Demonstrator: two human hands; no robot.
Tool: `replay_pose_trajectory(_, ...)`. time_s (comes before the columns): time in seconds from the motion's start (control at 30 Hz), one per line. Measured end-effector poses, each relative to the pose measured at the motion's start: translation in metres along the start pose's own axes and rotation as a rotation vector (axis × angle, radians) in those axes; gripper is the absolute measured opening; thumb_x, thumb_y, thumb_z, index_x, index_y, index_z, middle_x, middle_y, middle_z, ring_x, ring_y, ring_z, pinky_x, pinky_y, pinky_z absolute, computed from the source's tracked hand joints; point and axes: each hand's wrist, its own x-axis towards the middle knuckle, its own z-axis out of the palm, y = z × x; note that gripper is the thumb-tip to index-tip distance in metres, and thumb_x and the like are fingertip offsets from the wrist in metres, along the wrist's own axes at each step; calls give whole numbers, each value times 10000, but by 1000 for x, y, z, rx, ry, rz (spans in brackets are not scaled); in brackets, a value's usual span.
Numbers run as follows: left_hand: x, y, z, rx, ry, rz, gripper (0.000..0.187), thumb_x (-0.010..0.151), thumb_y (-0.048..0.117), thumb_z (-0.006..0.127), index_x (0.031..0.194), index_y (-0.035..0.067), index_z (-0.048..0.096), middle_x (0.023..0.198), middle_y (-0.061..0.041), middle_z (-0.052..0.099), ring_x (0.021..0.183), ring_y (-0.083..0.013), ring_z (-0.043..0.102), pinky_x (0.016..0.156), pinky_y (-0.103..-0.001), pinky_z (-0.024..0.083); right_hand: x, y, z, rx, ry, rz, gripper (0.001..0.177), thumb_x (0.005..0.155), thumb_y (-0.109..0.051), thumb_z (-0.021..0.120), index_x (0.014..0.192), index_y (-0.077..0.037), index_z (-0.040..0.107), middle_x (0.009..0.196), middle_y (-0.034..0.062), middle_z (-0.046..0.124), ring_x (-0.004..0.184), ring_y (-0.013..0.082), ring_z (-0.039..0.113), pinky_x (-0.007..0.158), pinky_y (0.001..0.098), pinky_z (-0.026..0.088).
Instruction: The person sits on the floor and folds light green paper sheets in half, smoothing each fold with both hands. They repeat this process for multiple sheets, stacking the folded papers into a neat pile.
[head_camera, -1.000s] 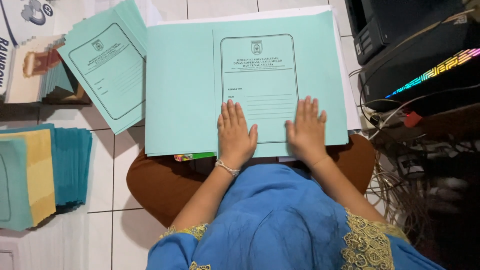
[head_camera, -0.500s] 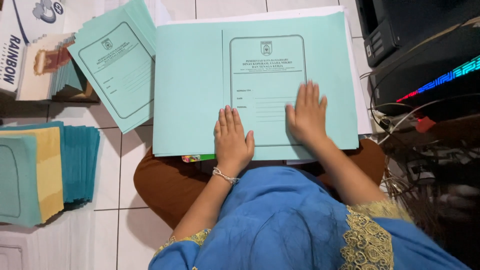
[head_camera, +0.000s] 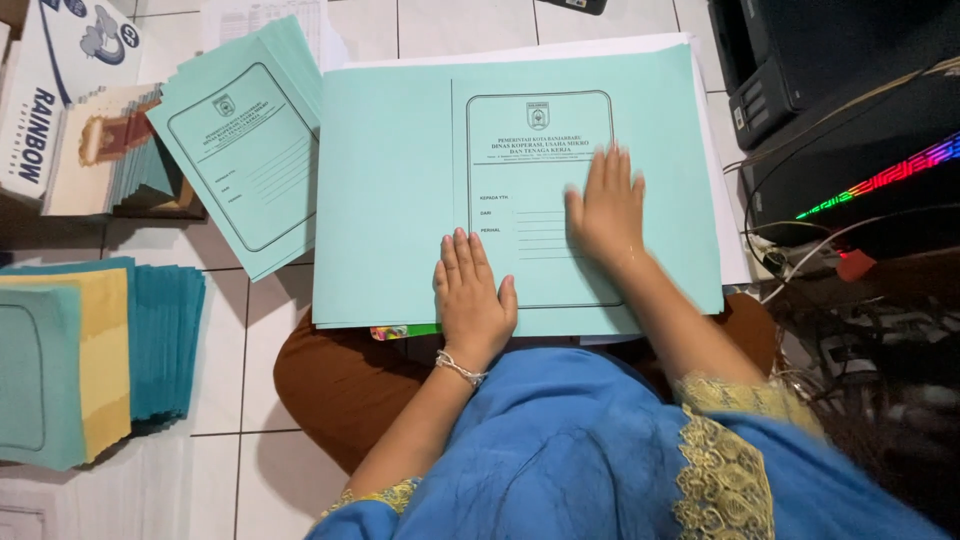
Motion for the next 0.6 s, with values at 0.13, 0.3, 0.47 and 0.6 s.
replay_pose_trajectory(0.13, 22, 8, -11, -23, -55, -41, 788, 1032, 397, 383, 1572, -132, 161, 1645, -371, 104, 1546, -501, 46, 1223, -579, 44, -95, 11, 5, -1, -27, -96, 727, 1076, -441, 311, 1600, 55, 212, 1657, 322, 170, 1548, 458, 117, 1205, 617, 89)
replay_pose_trajectory(0.3, 159, -4, 4, -13, -109, -82, 798, 1047, 481, 389, 1601, -46, 162, 1668, -295, 95, 1568, -400, 51, 1265, -530, 49, -102, 17, 14, -13, -37, -163, 735, 1089, -486, 237, 1611, 28, 176, 1673, 289, 135, 1566, 404, 55, 1226, 538, 8)
replay_pose_trajectory(0.47, 260, -24, 26, 109, -53, -21, 782, 1073, 535, 373, 1608, -10, 209, 1683, -238, 149, 1577, -358, 103, 1286, -487, 102, -101, 18, 16, -16, -16, -168, 733, 1086, -487, 239, 1613, 18, 170, 1678, 279, 123, 1570, 392, 45, 1227, 524, 1)
replay_pose_trajectory(0.6, 201, -5, 9, 24, -62, 11, 729, 1078, 448, 393, 1604, -23, 212, 1675, -258, 159, 1575, -367, 107, 1289, -484, 96, -104, 19, 18, 21, -9, -156, 737, 1083, -496, 236, 1618, 6, 177, 1684, 266, 119, 1572, 379, 38, 1226, 512, -18)
